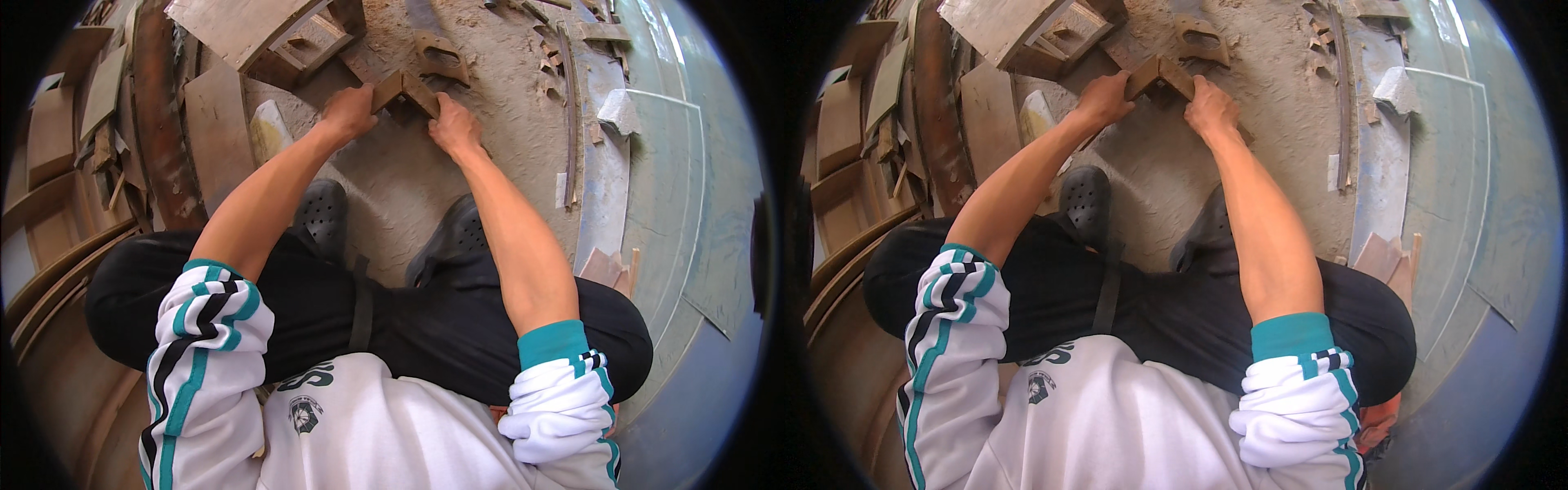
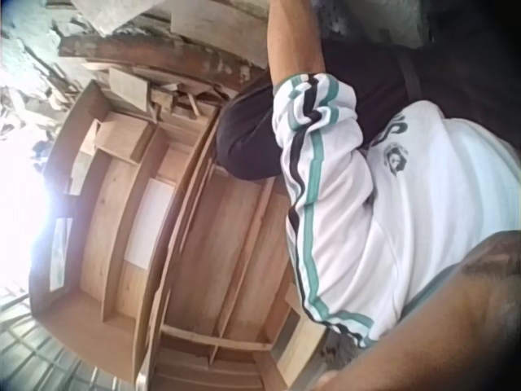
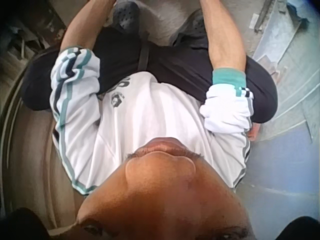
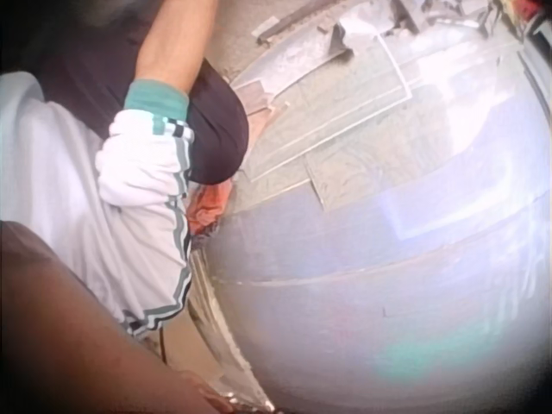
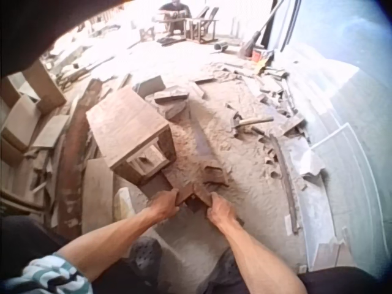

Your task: The person sits on the floor and uses a hand saw to cut a small piece of wood. They periodically pause to inspect the cut and reposition the wood before continuing to saw.

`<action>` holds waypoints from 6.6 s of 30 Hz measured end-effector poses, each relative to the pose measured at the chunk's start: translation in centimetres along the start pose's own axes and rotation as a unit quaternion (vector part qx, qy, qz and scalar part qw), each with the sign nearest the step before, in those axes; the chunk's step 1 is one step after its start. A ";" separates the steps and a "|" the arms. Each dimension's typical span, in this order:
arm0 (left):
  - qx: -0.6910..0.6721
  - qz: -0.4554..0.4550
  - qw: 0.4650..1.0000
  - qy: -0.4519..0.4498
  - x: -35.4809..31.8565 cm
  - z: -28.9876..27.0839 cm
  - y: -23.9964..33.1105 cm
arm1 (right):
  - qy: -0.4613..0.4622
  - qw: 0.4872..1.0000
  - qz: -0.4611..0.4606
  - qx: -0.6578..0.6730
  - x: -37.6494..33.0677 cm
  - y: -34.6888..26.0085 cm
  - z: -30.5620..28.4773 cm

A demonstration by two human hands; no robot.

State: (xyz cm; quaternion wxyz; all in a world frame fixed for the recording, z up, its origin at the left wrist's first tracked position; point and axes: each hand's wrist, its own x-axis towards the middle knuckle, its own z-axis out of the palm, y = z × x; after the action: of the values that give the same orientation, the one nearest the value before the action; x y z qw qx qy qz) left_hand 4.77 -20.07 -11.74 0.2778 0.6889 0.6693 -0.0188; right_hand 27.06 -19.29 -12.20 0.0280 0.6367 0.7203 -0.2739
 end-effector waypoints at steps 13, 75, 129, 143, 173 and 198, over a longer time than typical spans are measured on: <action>-0.013 -0.025 1.000 -0.007 0.5 -0.3 0.9 | 0.025 0.999 -0.021 0.032 -0.1 0.7 0.5; -0.046 -0.116 0.991 0.043 1.0 2.0 4.5 | 0.137 0.976 -0.049 -0.165 -0.5 1.0 5.3; -0.105 -0.063 0.990 0.067 0.4 2.5 2.6 | 0.163 0.982 -0.090 0.042 -0.4 -0.5 1.9; -0.120 -0.021 0.982 0.142 0.5 2.9 2.4 | 0.154 0.983 -0.096 0.038 -0.1 -0.1 1.9; -0.101 -0.039 0.992 0.069 1.0 1.0 1.3 | 0.065 0.996 -0.018 0.052 1.8 -0.9 0.6; -0.466 -0.101 0.864 0.161 2.7 -4.4 -1.8 | -0.133 0.882 0.203 0.404 0.8 -7.3 1.0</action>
State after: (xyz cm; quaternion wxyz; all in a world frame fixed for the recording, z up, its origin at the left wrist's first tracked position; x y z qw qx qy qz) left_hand 1.90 -15.87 -9.74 0.4519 0.4014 0.7010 0.3785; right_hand 19.81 -19.29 -10.74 -0.0810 0.6830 0.3918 -0.6111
